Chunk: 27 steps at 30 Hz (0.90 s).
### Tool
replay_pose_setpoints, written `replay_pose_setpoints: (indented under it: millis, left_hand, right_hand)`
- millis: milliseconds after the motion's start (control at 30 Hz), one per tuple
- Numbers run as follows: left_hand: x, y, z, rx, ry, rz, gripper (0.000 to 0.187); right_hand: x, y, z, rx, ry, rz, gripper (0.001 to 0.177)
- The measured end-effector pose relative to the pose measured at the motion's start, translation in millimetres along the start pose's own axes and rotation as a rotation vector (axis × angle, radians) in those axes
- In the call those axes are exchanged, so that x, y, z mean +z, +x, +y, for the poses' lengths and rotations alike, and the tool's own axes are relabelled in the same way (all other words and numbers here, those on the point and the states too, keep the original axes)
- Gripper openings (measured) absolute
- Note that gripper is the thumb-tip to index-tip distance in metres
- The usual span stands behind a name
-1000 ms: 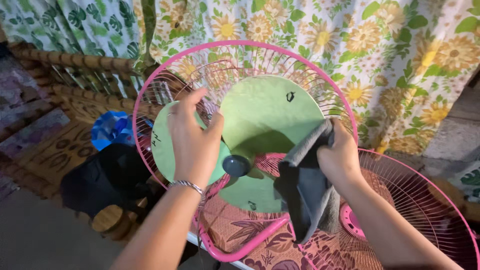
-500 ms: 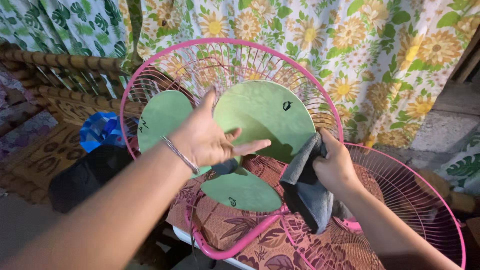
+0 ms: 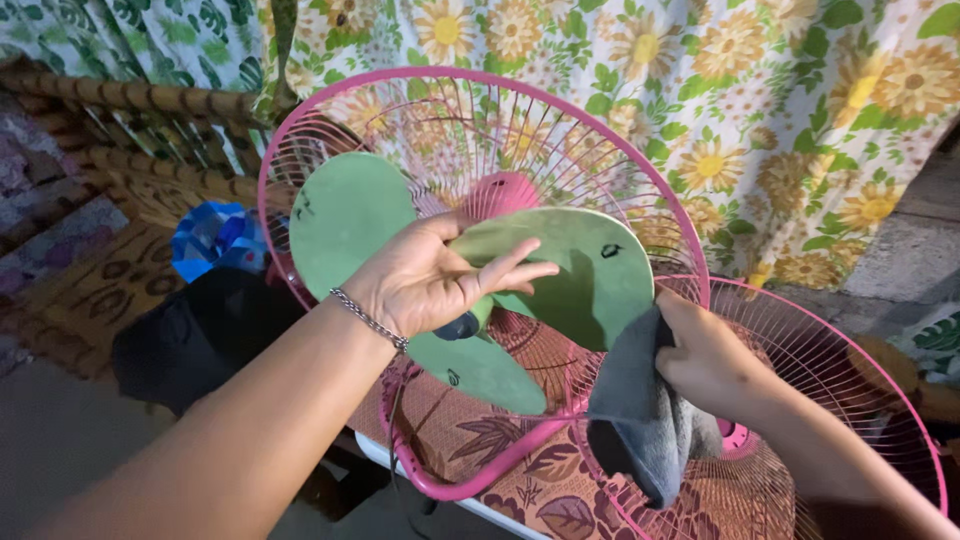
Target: The person wipes the blades and front grille of a pink electric fan using a gray cloth. They rotate the fan head to access different sections and continue wiping the motor housing and grille.
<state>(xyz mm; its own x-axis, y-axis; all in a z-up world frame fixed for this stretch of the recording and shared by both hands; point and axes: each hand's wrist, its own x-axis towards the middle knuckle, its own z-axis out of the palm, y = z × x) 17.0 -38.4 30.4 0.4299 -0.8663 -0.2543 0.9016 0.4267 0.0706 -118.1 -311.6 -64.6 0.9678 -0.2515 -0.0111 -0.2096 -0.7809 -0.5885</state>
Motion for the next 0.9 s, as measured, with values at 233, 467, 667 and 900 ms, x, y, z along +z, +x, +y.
replay_pose_setpoints:
  millis: [233,467,667,900]
  left_hand:
    - [-19.7,-7.0,3.0,0.005,0.359,-0.017,0.063]
    - [-19.4,0.9,-5.9,-0.007,0.611,0.075,0.055]
    - [-38.1,-3.3,-20.0,0.103,0.605,0.012,0.029]
    - [-78.1,-11.1,-45.2,0.271,0.772,0.044,0.020]
  right_hand:
    - [2.5,-9.5,5.1,-0.249,-0.042,-0.054,0.057]
    - [-3.5,-29.8,-14.6,-0.190,-0.217,-0.381,0.035]
    - [-16.0,-55.4,-48.4,0.047,-0.169,-0.415,0.055]
    - [-46.8,-75.2,-40.4,-0.219,0.029,-0.498,0.064]
